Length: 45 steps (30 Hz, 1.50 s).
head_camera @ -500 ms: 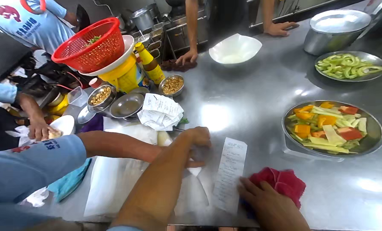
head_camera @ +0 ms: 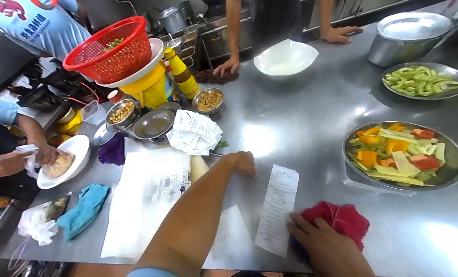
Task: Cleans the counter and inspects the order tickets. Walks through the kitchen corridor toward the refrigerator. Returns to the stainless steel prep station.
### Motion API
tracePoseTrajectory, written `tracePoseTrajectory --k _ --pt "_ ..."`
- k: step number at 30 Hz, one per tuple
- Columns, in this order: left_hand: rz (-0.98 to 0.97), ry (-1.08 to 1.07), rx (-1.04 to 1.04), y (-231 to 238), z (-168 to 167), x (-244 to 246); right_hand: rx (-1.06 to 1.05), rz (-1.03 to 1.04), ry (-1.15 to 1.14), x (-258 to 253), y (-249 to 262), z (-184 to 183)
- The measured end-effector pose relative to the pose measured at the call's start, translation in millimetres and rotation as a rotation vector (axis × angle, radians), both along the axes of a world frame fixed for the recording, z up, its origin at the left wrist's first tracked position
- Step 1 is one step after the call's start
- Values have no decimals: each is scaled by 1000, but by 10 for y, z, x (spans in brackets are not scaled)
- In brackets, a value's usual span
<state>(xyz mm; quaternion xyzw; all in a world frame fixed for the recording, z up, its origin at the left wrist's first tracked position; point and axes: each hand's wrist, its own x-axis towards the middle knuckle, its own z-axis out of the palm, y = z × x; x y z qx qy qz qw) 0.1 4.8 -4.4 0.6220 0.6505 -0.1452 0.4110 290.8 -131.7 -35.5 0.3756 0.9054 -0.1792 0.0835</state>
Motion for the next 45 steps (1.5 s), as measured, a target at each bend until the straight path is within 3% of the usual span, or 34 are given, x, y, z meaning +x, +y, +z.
tracePoseTrajectory --k 23,45 --pt "-18 67 10 24 -224 5 13 -12 -48 -5 -13 -36" --pt "-42 -56 -7 87 -222 -95 -2 -27 -34 -20 -13 9"
